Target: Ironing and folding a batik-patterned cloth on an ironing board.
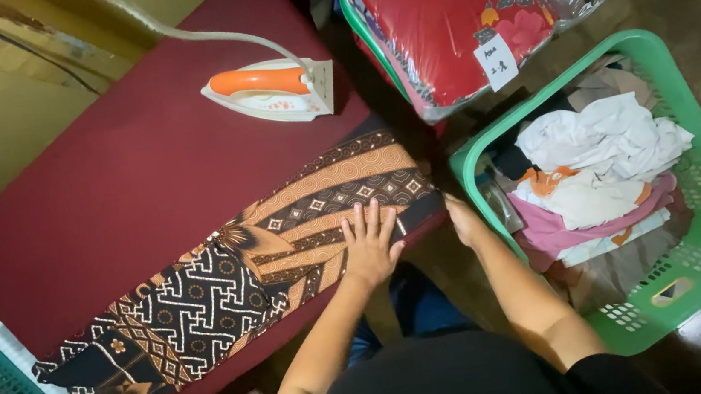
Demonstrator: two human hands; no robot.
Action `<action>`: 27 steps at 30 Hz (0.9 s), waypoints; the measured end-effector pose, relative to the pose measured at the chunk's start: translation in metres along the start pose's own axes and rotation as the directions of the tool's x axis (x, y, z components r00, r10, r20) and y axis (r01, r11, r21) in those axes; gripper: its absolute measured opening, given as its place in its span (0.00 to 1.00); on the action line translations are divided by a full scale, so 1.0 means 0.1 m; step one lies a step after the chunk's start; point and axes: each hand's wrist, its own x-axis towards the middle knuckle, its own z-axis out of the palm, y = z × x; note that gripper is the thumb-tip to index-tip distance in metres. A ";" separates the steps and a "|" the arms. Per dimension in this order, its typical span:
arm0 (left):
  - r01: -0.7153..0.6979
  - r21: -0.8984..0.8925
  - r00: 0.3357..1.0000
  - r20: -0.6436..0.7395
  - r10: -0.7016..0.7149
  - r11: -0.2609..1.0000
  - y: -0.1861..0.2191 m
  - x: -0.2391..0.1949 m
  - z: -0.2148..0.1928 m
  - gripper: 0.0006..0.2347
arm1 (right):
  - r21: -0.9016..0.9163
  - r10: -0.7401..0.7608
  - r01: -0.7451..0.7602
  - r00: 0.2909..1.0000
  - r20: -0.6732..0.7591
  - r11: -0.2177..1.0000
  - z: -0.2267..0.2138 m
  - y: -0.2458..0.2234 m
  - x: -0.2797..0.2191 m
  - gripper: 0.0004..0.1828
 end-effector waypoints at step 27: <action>0.013 0.005 0.991 0.131 -0.014 1.000 -0.02 0.05 -0.02 0.35 | -0.328 0.132 -0.215 0.957 -0.258 0.920 -0.31 0.23 0.48 0.40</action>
